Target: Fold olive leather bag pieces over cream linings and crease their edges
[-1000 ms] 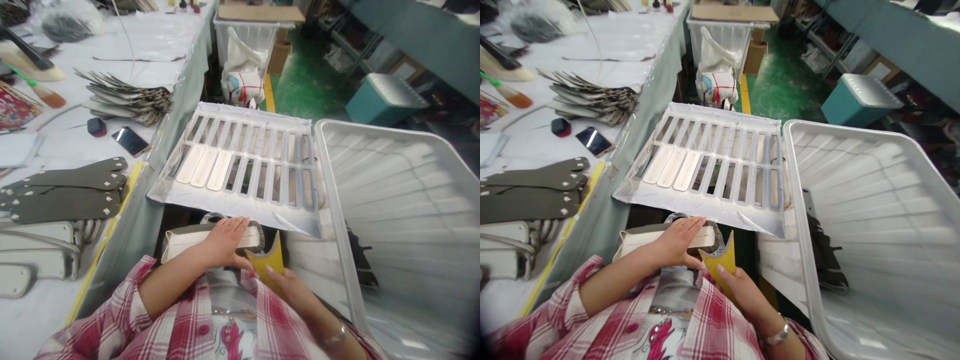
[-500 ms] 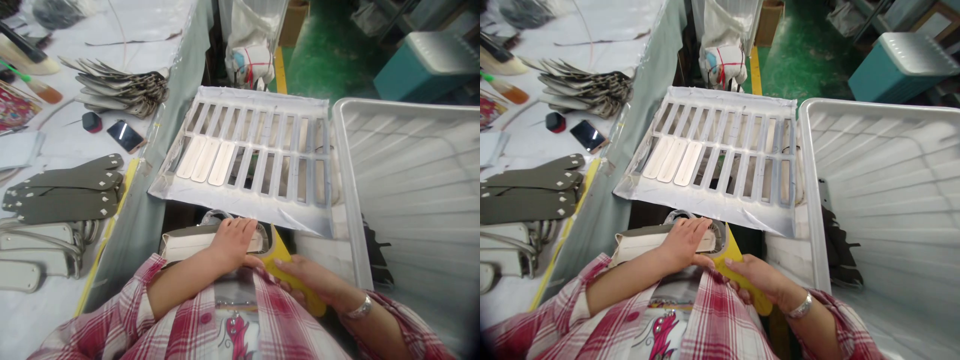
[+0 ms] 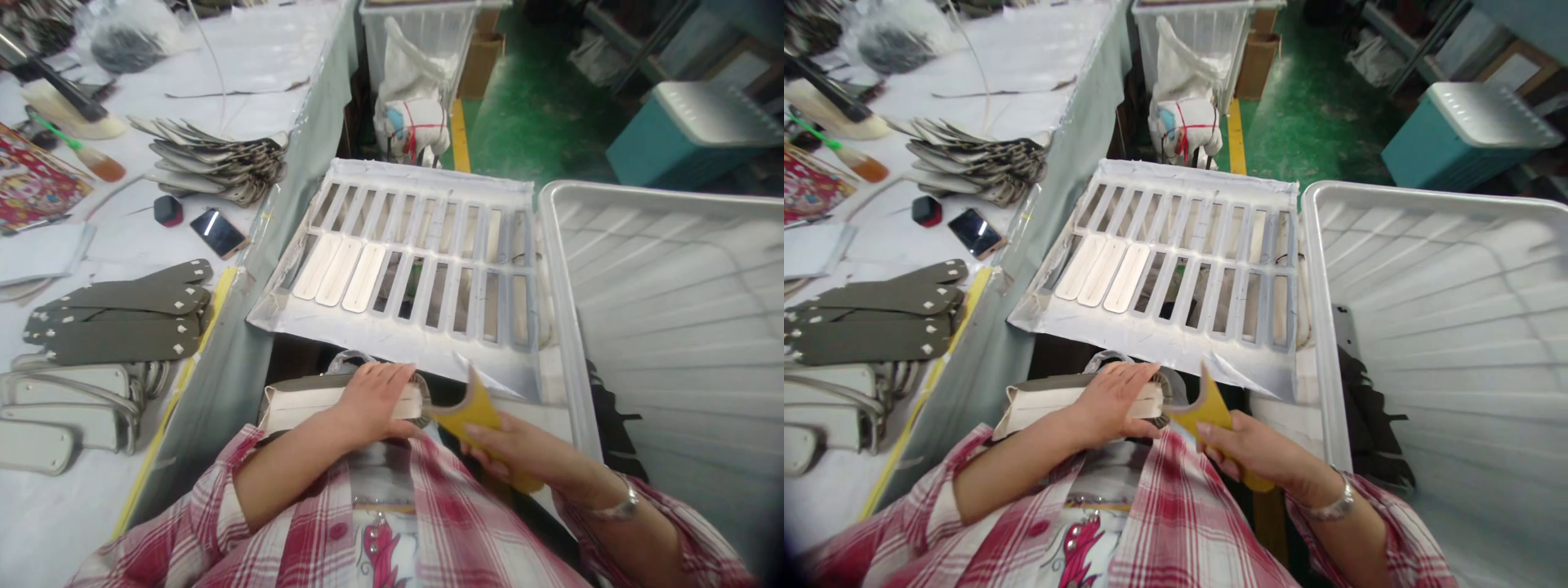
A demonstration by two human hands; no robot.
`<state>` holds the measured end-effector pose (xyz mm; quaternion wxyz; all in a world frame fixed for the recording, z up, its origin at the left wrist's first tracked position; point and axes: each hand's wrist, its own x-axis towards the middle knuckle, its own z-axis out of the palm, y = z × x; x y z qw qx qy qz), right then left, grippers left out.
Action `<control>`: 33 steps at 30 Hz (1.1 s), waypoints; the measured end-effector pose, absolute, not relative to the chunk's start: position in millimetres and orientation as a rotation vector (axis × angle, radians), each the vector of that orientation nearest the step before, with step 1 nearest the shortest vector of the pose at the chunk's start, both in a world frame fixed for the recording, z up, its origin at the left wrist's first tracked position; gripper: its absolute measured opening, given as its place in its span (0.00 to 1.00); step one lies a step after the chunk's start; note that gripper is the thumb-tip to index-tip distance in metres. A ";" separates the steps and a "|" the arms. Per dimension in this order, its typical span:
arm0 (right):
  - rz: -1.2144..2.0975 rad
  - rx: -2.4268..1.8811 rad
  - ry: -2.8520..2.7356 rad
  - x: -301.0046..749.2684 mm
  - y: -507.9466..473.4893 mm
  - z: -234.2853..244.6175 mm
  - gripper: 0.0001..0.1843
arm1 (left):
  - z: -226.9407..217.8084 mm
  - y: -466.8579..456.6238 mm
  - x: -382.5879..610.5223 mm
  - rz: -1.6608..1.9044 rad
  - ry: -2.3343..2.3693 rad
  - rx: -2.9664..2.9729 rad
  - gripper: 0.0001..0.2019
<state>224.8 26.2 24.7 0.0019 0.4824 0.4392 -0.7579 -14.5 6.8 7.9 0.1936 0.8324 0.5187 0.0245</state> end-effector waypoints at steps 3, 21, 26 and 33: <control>-2.879 1.837 1.529 204.8 19.8 32.8 0.16 | 7.5 -2.1 -20.2 0.067 1.444 2.455 0.43; -2.508 1.930 1.884 117.6 52.7 28.0 0.24 | 24.1 -53.5 -77.5 0.732 1.581 2.226 0.26; -1.783 1.384 2.101 92.7 84.0 49.6 0.23 | -5.6 -92.8 -165.6 1.559 1.745 0.890 0.22; -1.123 0.598 2.231 9.4 113.9 67.1 0.19 | -33.5 -84.2 -153.1 1.456 1.404 0.633 0.30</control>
